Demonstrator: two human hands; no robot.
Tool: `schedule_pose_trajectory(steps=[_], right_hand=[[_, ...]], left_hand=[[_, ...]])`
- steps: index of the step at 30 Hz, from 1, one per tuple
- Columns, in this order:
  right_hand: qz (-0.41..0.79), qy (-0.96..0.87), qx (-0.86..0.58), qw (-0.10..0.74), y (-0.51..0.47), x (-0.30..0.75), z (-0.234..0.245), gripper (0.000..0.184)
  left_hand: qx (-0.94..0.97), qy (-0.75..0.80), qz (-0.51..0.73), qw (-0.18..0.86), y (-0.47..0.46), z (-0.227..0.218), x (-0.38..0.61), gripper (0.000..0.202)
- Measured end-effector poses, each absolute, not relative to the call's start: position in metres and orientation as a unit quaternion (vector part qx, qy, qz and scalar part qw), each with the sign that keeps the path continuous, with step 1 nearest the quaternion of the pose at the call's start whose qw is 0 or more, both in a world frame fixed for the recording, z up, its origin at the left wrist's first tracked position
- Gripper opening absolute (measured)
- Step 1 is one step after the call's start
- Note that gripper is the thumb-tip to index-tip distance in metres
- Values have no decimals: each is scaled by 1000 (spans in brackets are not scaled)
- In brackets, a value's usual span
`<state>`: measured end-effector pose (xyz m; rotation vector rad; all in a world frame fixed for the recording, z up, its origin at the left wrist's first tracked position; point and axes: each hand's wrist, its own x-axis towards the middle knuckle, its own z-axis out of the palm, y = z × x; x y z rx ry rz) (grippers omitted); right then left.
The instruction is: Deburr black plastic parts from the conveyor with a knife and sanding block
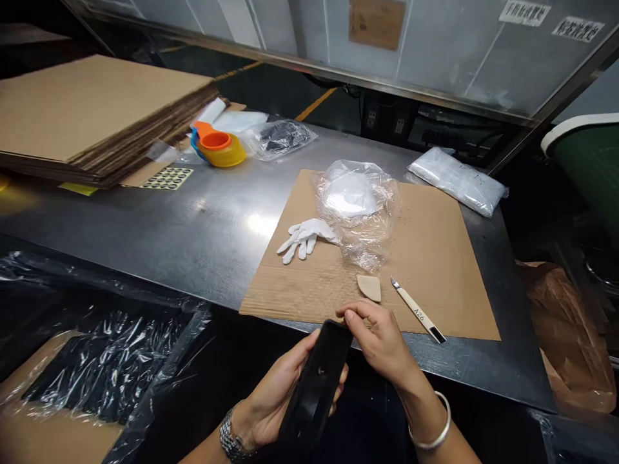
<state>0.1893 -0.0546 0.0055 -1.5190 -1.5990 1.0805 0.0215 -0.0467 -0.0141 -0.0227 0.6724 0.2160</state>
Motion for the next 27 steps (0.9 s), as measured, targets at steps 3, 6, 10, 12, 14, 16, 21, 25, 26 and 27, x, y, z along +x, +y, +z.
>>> schedule_pose_trajectory(steps=[3,6,10,12,14,16,21,25,26,27], right_hand=[[391,-651,-579,296,-83,178,-2,64],[404,-614,-608,299,-99,166,-10,75],[446,-490,-671,332,-86,162,-16,34],[431,-480,-698,311,-75,166,-15,24],[408,-497,-708,291,-68,170,-12,28],[394,-512,-710,280,-66,171,-10,37],[396,-516,-700,295,-80,163,-16,36],[469,-543,-623,311,-100,155,-18,57],[499,-547,-598,307,-105,156,-18,65],[529,-545,-574,305,-109,157,-17,70]], left_hand=[[-41,340,176,923,-44,-14,22,48],[-52,336,231,912,-45,-12,26,36],[-35,340,170,924,-50,-17,28,44],[-49,333,131,933,-50,-21,27,52],[-72,312,117,940,-49,-24,25,55],[-91,298,108,944,-48,-24,24,56],[-93,311,124,938,-46,-22,24,53],[-89,350,203,910,-40,-18,25,48],[-88,360,221,902,-38,-17,24,45],[-87,366,230,897,-36,-16,23,43]])
